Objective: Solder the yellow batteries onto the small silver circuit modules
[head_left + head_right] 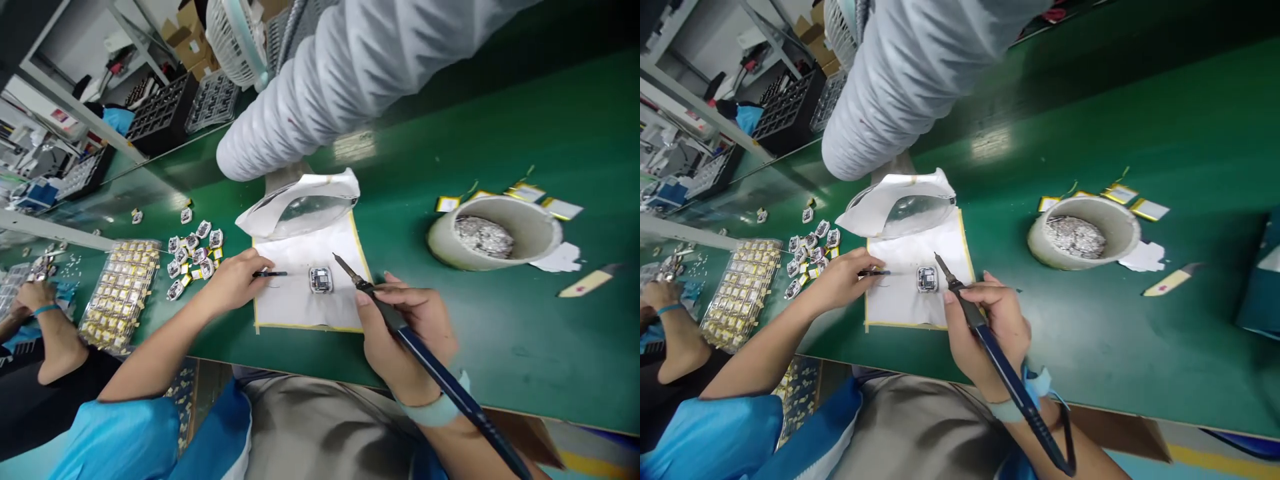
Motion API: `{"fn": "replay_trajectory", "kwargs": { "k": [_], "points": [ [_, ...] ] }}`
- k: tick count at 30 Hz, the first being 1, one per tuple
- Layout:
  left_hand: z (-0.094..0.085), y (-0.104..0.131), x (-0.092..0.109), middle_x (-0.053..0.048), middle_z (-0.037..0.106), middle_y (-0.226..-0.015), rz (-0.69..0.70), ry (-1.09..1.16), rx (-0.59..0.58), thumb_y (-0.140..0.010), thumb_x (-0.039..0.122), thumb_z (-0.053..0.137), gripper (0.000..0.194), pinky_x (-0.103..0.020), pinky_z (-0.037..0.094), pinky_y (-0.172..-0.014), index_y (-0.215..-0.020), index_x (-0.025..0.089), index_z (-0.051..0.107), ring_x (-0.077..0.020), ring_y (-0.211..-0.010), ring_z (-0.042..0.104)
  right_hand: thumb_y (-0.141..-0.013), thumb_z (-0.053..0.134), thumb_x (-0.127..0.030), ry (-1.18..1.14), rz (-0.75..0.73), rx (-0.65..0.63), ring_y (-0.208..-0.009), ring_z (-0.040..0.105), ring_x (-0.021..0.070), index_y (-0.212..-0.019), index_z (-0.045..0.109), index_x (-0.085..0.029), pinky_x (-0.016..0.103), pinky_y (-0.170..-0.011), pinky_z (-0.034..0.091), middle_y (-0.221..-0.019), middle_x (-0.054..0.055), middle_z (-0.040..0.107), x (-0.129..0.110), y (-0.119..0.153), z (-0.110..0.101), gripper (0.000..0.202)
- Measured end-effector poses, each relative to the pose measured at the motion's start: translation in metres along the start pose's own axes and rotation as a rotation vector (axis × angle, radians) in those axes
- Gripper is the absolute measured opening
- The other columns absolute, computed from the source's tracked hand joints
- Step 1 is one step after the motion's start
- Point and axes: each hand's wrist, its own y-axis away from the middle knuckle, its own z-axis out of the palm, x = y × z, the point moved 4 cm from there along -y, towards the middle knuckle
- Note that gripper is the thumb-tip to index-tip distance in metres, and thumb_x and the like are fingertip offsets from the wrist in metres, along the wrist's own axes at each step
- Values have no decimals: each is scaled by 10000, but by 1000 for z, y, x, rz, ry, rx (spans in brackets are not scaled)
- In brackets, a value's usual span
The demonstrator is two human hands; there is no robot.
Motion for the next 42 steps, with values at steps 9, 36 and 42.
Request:
{"fn": "replay_trajectory", "kwargs": {
  "k": [9,36,42],
  "points": [
    [25,10,57,-13,729,-731,-132,696,148,-1003,545,845,343,-263,427,-485,-971,213,766,-112,-543,531,-930,949,-427,-215,128,-311,-990,881,254,-1248,695,-296,416,-898,727,-1054,38,887,-5,0,10,428],
    [8,-3,30,-81,754,-1037,276,304,264,-1132,284,610,216,-314,588,-724,-1227,224,795,-188,-884,717,-945,812,-203,-96,168,-133,-723,747,179,-906,623,-285,314,-716,659,-729,-52,658,-10,-9,0,210],
    [21,-18,29,-103,776,-1148,363,330,446,-1154,295,608,314,-389,650,-884,-1441,265,731,-231,-1073,754,-950,829,-218,-43,131,-179,-749,737,187,-944,633,-289,532,-1122,671,-760,-53,676,-8,-3,3,209]
  ]
}}
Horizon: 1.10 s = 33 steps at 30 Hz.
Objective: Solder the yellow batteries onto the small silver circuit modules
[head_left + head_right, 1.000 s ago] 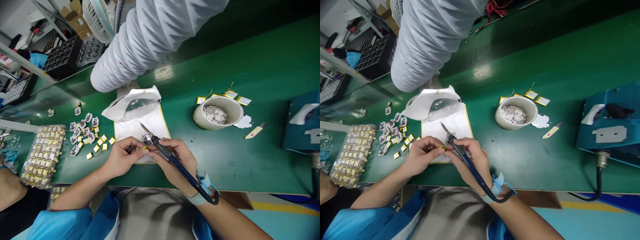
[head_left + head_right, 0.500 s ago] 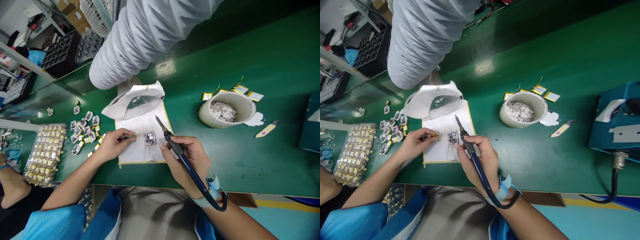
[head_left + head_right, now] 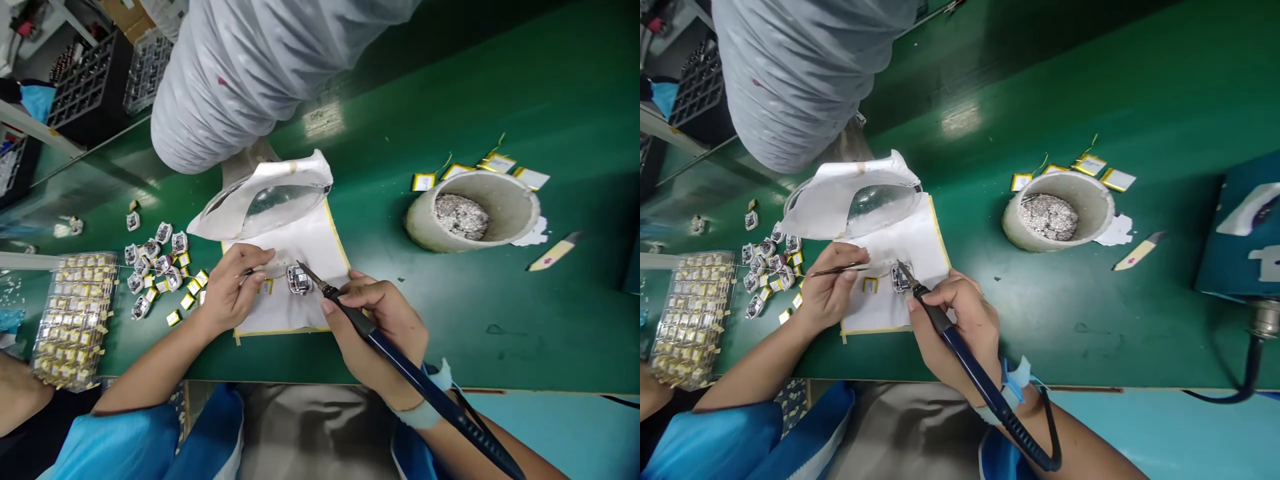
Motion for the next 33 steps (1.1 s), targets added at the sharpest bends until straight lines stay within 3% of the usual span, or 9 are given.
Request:
{"fn": "replay_trajectory", "kwargs": {
  "k": [4,7,11,15,19,27,33],
  "points": [
    [4,7,-10,-86,808,-1122,-101,-78,-84,-1080,218,747,258,-326,664,-880,-1335,232,781,-205,-1046,795,-958,825,-213,12,-1,-17,-721,731,182,-950,618,-292,561,-1156,658,-765,-57,692,-1,-1,1,221],
    [1,11,-10,-58,851,-1092,-143,-69,-42,-1025,165,812,211,-305,677,-891,-1225,231,808,-193,-1016,831,-958,822,-206,31,-14,-28,-710,733,179,-946,618,-289,554,-1148,661,-795,-47,713,-3,-3,1,221],
    [12,10,-5,-47,877,-1069,-110,127,56,-985,122,849,271,-314,696,-861,-1220,250,805,-187,-968,852,-954,822,-193,57,-17,-43,-693,742,184,-945,622,-293,556,-1153,659,-781,-51,716,-4,-3,1,224],
    [24,6,-2,-67,886,-1024,-51,200,37,-977,104,847,303,-355,708,-845,-1235,255,797,-205,-950,853,-947,825,-188,60,-10,-49,-684,748,187,-941,621,-297,563,-1166,653,-768,-58,715,-5,-4,0,232],
    [25,5,-3,-74,887,-1021,-36,181,35,-961,77,846,305,-351,705,-835,-1212,244,797,-202,-944,849,-953,815,-177,57,-20,-52,-697,752,186,-949,609,-294,551,-1131,670,-767,-58,703,-7,-6,0,237],
    [27,13,-11,-65,874,-1042,-123,208,101,-954,85,861,298,-337,710,-844,-1199,244,804,-196,-973,844,-940,824,-177,67,-12,-48,-640,729,179,-943,619,-293,554,-1139,666,-787,-54,736,-6,-6,-1,235],
    [29,17,-13,-42,852,-974,-194,61,111,-990,209,869,112,-257,691,-738,-1091,219,821,-159,-874,838,-951,822,-199,71,-5,-39,-626,713,166,-938,609,-292,556,-1146,663,-774,-65,727,-5,-4,0,233]
  ]
}}
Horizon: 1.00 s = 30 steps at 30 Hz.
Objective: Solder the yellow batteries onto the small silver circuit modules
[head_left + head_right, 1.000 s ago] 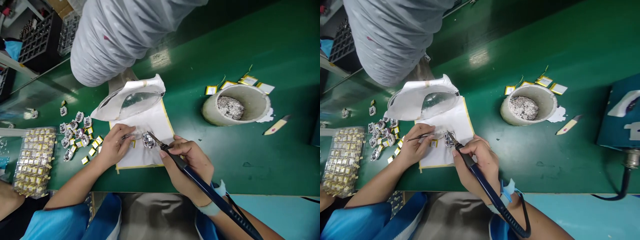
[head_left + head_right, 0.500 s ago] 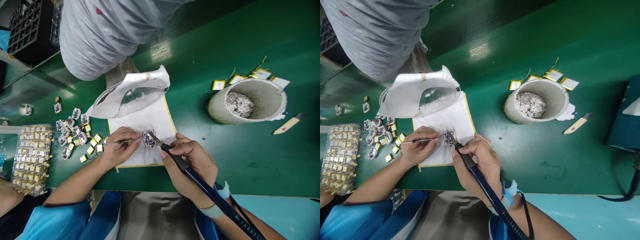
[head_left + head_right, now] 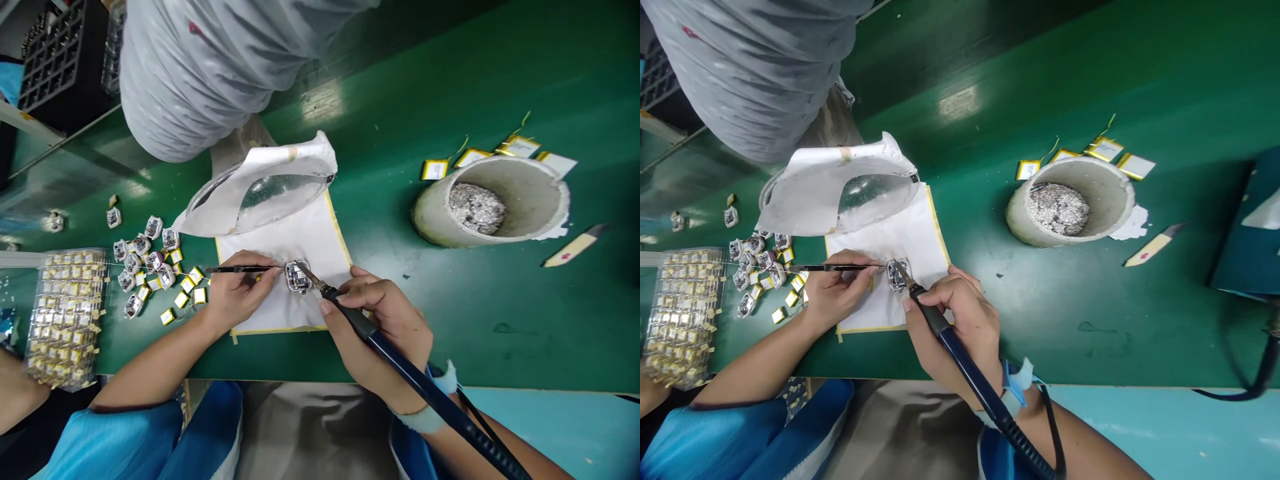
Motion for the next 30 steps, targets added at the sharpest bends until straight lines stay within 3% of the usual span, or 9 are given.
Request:
{"fn": "replay_trajectory", "kwargs": {
  "k": [6,15,30],
  "points": [
    [-2,2,0,-37,854,-981,-10,-46,18,-1005,261,865,76,-214,665,-661,-1064,221,837,-138,-830,839,-949,824,-201,-19,19,6,-651,723,179,-943,618,-296,556,-1161,655,-730,-71,694,1,1,1,227],
    [4,0,2,-40,871,-979,38,-35,-31,-1001,218,852,104,-235,710,-768,-1102,218,829,-155,-880,855,-910,812,-139,18,-44,-47,-658,712,175,-928,602,-290,584,-1130,653,-761,-61,707,-1,0,2,259],
    [3,-3,-1,-58,880,-994,14,-29,-111,-1034,268,806,64,-247,706,-749,-1055,221,845,-166,-888,856,-898,811,-156,50,-53,-59,-687,732,190,-920,602,-295,582,-1122,655,-744,-70,681,0,1,3,252]
  ]
}}
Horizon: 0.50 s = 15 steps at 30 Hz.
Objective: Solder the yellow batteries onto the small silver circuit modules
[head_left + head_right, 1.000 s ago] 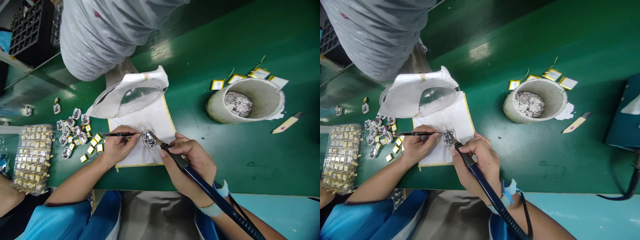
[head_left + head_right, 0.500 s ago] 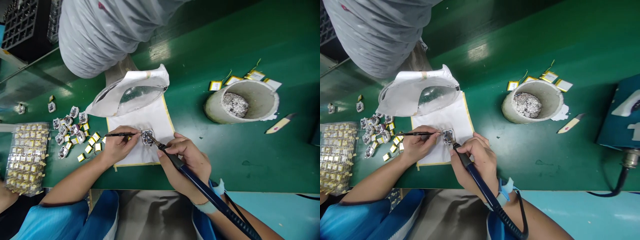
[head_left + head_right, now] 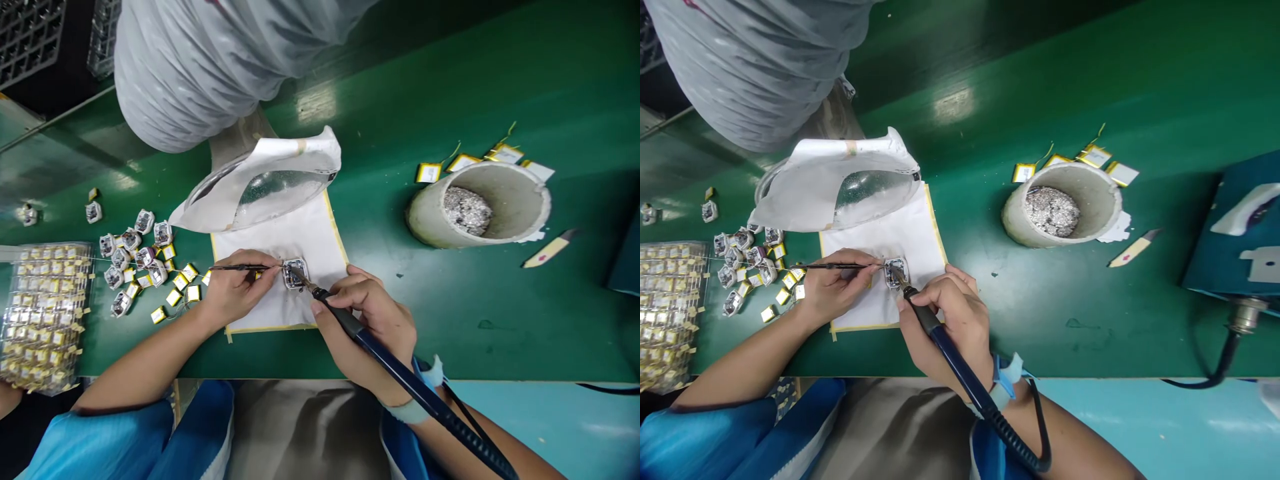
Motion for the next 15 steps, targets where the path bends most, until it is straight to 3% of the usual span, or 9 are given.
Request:
{"fn": "replay_trajectory", "kwargs": {
  "k": [15],
  "points": [
    [1,-2,3,-44,875,-970,15,-16,29,-1026,267,822,68,-215,689,-692,-1077,225,840,-157,-846,856,-924,803,-176,14,-2,9,-679,731,191,-913,605,-296,564,-1122,656,-729,-71,671,-1,-1,0,232]
  ]
}}
